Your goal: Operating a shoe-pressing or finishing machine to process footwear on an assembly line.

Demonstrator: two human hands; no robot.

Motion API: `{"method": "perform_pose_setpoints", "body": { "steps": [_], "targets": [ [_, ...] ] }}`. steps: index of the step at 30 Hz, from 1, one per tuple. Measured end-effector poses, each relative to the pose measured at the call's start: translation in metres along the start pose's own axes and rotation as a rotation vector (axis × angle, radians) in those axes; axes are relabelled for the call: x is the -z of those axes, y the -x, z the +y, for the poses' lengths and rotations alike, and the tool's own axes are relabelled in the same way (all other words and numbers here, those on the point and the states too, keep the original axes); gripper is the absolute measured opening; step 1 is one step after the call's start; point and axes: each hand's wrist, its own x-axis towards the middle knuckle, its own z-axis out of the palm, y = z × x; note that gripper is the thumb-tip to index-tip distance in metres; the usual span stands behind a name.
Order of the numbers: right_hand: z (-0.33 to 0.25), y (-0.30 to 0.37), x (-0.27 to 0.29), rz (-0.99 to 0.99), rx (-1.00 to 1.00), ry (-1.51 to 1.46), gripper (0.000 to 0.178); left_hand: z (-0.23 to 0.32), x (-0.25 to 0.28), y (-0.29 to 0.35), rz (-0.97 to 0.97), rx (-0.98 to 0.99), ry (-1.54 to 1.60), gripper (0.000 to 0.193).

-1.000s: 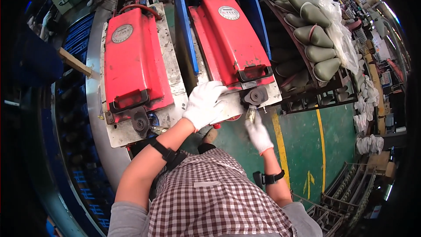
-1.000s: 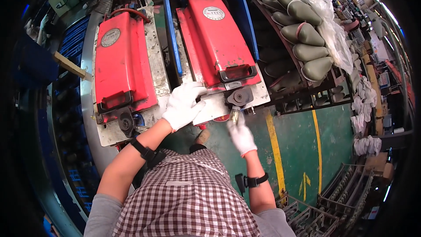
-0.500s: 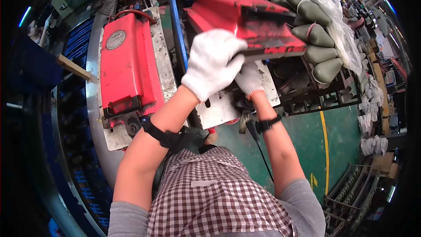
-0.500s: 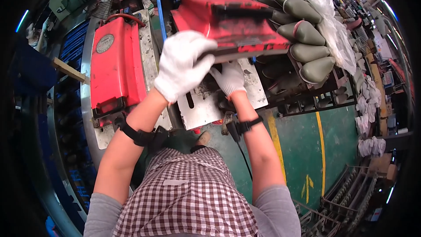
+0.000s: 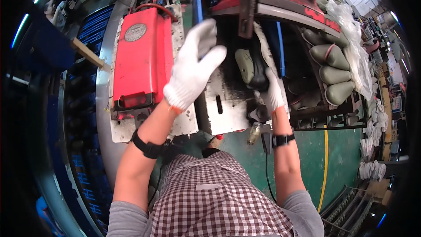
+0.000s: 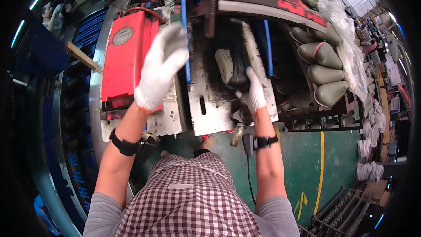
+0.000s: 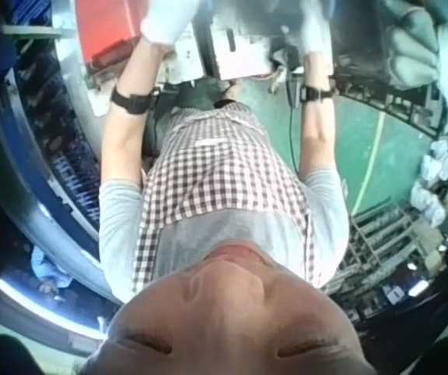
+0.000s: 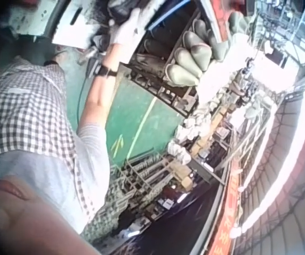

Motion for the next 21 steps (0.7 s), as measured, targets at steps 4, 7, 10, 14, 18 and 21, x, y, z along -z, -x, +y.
{"method": "perform_pose_setpoints", "body": {
  "steps": [4,7,10,14,18,21],
  "targets": [
    [0.041,0.066,-0.052,-0.159,-0.024,-0.221,0.075,-0.029,0.046,0.089,-0.074,0.511,0.290,0.088],
    [0.060,0.111,-0.105,-0.452,-0.054,-0.175,0.079,-0.042,0.063,0.146,-0.041,0.445,0.356,0.107],
    [0.070,0.144,-0.162,-0.666,0.004,0.081,0.083,-0.017,0.091,0.196,0.215,0.499,0.390,0.090],
    [0.065,0.152,-0.232,-1.172,0.259,0.752,0.086,0.018,0.146,0.257,0.494,0.425,0.824,0.078],
    [0.098,0.148,-0.263,-0.938,0.619,0.884,0.052,0.000,0.215,0.340,0.872,0.440,0.944,0.066],
    [0.133,0.147,-0.266,-0.614,0.951,0.992,0.038,-0.026,0.278,0.369,1.287,0.476,0.736,0.055]
  ]
}}
